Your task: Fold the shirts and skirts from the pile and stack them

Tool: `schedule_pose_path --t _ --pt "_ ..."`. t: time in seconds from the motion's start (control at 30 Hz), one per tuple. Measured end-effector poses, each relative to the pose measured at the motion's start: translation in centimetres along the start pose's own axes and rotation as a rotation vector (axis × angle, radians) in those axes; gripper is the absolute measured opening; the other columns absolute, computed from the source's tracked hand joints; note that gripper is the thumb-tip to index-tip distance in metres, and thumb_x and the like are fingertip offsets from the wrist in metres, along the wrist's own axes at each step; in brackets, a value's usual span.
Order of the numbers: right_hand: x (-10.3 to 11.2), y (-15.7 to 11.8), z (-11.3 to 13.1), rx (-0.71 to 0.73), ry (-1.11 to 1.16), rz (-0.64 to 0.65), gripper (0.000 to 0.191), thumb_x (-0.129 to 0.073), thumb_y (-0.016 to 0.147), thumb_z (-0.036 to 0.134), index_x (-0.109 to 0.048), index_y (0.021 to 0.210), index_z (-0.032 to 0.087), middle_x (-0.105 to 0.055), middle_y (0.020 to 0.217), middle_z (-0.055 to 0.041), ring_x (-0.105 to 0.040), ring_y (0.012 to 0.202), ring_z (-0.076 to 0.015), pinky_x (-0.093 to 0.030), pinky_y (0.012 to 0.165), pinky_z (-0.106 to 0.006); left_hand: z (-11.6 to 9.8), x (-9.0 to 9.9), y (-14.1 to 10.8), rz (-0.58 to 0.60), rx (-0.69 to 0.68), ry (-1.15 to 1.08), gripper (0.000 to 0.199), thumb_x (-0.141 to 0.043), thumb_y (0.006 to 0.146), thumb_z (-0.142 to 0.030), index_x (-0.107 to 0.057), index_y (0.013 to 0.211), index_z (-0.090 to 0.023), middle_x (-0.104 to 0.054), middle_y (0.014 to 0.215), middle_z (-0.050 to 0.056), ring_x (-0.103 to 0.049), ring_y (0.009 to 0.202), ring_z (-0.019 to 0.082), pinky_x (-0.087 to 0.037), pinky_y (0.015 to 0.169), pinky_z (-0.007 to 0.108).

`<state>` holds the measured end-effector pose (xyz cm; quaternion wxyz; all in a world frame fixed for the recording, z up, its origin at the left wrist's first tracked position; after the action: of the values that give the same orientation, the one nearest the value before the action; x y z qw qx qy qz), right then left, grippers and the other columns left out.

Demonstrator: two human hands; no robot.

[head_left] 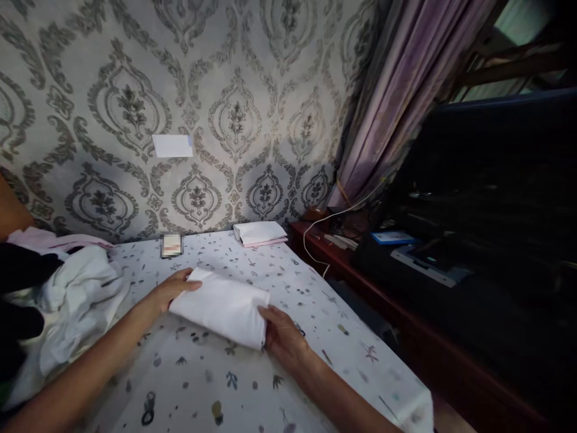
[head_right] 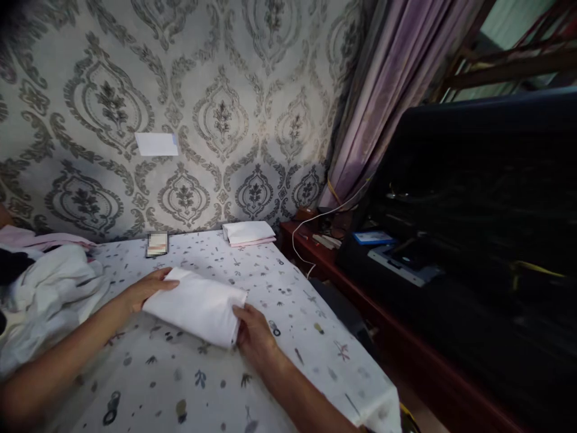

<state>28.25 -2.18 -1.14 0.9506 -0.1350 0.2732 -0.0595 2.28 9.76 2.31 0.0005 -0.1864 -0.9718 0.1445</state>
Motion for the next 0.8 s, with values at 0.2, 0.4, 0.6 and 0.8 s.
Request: schedule_pose_path --t 0.2,0.4,0.6,0.8 --pt "4.4 8.8 6.8 0.160 -0.287 -0.110 0.023 -0.075 0.059 0.017 -0.069 0.081 0.018 -0.071 0.072 -0.0039 -0.065 0.062 -0.0181 -0.050 0.055 -0.027 -2.0 -4.5 7.1 -0.050 -0.095 -0.178 0.063 -0.090 0.042 -0.024 -0.063 0.098 -0.014 -0.075 0.091 0.011 -0.071 0.079 0.027 -0.057 0.071 0.034" --pt "6.0 22.1 17.0 0.428 -0.532 -0.398 0.013 -0.066 0.061 0.012 -0.064 0.072 0.018 -0.062 0.059 0.0030 -0.057 0.056 -0.0142 -0.045 0.054 -0.024 -6.8 -9.6 18.7 -0.289 -0.287 -0.182 0.046 -0.072 0.061 -0.009 -0.058 0.104 -0.017 -0.071 0.085 0.004 -0.070 0.079 0.021 -0.055 0.071 0.029" --pt "6.4 32.7 20.2 0.579 -0.787 -0.544 0.017 -0.063 0.073 0.013 -0.070 0.088 0.017 -0.070 0.078 -0.0012 -0.066 0.081 -0.0198 -0.052 0.075 -0.029 -8.4 -10.8 28.6 -0.505 -0.339 -0.034 0.052 -0.060 0.074 -0.007 -0.047 0.123 -0.019 -0.067 0.093 0.003 -0.069 0.081 0.020 -0.054 0.068 0.029" --pt "7.5 37.5 16.0 0.573 -1.081 -0.568 0.028 -0.062 0.095 0.033 -0.063 0.117 0.016 -0.065 0.118 -0.0079 -0.064 0.104 -0.0213 -0.053 0.092 -0.044 -3.7 -8.0 32.0 -0.641 -0.310 0.240 0.049 -0.059 0.075 -0.005 -0.049 0.121 -0.017 -0.066 0.085 0.005 -0.066 0.098 0.027 -0.049 0.088 0.036"
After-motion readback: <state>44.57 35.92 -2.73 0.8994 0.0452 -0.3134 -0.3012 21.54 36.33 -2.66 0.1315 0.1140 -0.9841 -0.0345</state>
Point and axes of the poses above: each hand's wrist, its own y-axis towards the middle knuckle, its own x-axis out of the back of the hand, z = x × y, the point moved 1 cm from there along y, towards the middle knuckle
